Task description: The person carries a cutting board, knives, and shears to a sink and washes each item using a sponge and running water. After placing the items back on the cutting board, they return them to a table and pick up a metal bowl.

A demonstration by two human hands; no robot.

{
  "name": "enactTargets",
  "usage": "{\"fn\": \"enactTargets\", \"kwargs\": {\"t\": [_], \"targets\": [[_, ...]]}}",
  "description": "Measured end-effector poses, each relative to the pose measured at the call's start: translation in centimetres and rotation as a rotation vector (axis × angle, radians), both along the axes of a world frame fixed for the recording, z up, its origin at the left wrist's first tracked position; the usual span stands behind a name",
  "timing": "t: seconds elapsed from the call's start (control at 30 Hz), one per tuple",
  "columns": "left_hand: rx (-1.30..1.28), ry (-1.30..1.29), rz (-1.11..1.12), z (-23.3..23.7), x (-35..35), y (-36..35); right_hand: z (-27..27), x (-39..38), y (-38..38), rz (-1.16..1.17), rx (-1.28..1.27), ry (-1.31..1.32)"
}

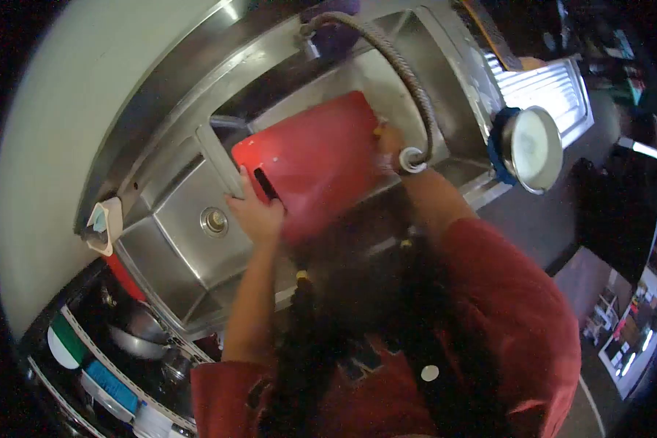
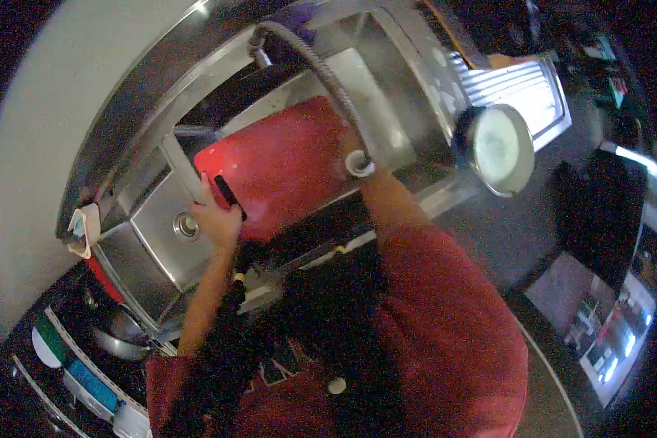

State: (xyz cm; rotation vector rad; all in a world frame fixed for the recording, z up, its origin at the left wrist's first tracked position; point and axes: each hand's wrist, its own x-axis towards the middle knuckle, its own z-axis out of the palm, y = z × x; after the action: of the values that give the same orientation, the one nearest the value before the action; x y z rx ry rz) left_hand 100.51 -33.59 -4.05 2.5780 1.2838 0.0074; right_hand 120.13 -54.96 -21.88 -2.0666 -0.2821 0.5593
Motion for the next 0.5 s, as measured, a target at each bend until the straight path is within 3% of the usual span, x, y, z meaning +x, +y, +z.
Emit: {"fn": "enactTargets", "kwargs": {"t": [0.07,0.1,0.13,0.2,0.23,0.27,0.33,0.37,0.4,0.47,0.5], "targets": [[0.011,0.020,0.007,0.3,0.3,-0.4,0.5,2.7,-1.9,-0.148,-0.268,-0.121],[0.034,0.048,0.034,0.4,0.4,-0.6,-2.3,4.1,-2.0,-0.172,-0.413,-0.144],[0.022,0.043,0.024,0.3,0.4,-0.8,0.3,4.0,-2.6,-0.183,-0.425,-0.148],[-0.015,0.045,0.060,0.4,0.4,-0.6,9.2,3.8,-2.6,-0.197,-0.003,0.588],[0.042,0.023,0.046,0.1,0.2,-0.8,6.8,3.7,-2.8,-0.172,0.179,0.493],[0.044,0.017,0.038,-0.1,0.1,-0.8,4.9,3.6,-4.2,-0.179,0.183,0.486],[0.051,0.033,0.055,0.2,0.2,-1.1,9.2,2.9,-4.9,-0.242,0.332,0.210],[0.052,0.025,0.047,0.4,0.3,-1.2,4.9,3.7,-6.0,-0.270,0.102,0.081],[0.028,0.041,0.067,0.5,0.3,-1.2,6.9,3.9,-7.1,-0.277,0.102,0.073],[0.004,0.050,0.081,0.8,0.5,-1.2,15.9,4.4,-9.1,-0.090,0.019,-0.016],[0.010,0.055,0.076,0.9,0.4,-1.3,20.3,4.4,-10.5,-0.016,0.024,-0.180]]}}
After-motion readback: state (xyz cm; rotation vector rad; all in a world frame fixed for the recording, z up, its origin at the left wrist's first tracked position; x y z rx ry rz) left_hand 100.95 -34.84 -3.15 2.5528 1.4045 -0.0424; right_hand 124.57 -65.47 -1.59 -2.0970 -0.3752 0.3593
